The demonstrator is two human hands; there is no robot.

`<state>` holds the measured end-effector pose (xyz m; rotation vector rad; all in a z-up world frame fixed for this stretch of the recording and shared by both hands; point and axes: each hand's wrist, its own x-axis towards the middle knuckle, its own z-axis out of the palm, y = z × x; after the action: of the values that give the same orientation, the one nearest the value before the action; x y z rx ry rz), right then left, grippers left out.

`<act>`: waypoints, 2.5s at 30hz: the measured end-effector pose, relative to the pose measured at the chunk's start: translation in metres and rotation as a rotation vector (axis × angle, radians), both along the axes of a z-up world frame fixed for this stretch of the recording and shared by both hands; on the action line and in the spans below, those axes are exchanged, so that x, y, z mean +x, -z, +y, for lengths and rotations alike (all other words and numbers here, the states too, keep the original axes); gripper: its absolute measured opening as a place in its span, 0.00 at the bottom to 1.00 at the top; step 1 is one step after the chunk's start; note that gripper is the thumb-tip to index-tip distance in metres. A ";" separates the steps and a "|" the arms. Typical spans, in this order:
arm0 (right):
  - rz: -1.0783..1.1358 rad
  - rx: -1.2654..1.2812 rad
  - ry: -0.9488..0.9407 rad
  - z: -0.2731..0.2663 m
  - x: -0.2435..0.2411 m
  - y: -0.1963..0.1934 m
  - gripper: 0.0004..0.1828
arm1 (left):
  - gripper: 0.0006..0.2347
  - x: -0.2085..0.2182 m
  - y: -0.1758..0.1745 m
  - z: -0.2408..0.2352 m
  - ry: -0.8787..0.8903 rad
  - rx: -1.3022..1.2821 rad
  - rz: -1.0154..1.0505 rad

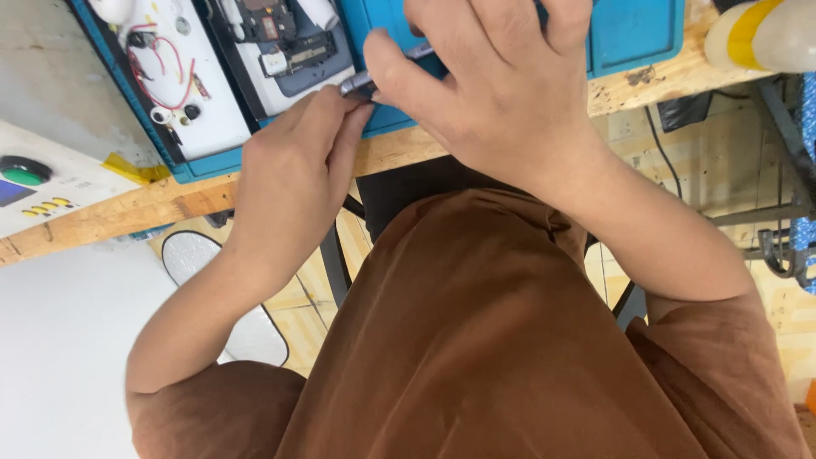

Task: The person applies liquid adhesive along the edges of a smartphone's back panel and then peels off a protective film from the back. The phone is held and rotated to access different edges, and the film is removed to reveal the internal components.

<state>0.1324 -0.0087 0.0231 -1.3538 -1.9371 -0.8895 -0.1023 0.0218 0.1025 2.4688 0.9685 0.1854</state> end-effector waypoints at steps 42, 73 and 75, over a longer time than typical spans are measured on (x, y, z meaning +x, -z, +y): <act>-0.014 -0.036 0.014 -0.003 -0.001 -0.013 0.16 | 0.05 0.002 0.010 -0.003 -0.044 0.072 -0.114; -0.018 -0.156 0.021 -0.008 0.000 -0.019 0.20 | 0.02 0.016 0.040 -0.025 -0.268 0.134 -0.432; -0.017 -0.115 0.016 -0.006 -0.001 -0.017 0.20 | 0.02 0.016 0.040 -0.028 -0.291 0.142 -0.442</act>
<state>0.1311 -0.0149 0.0402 -1.4329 -2.0199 -0.8098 -0.0866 -0.0063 0.0628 2.2486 1.1343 0.8819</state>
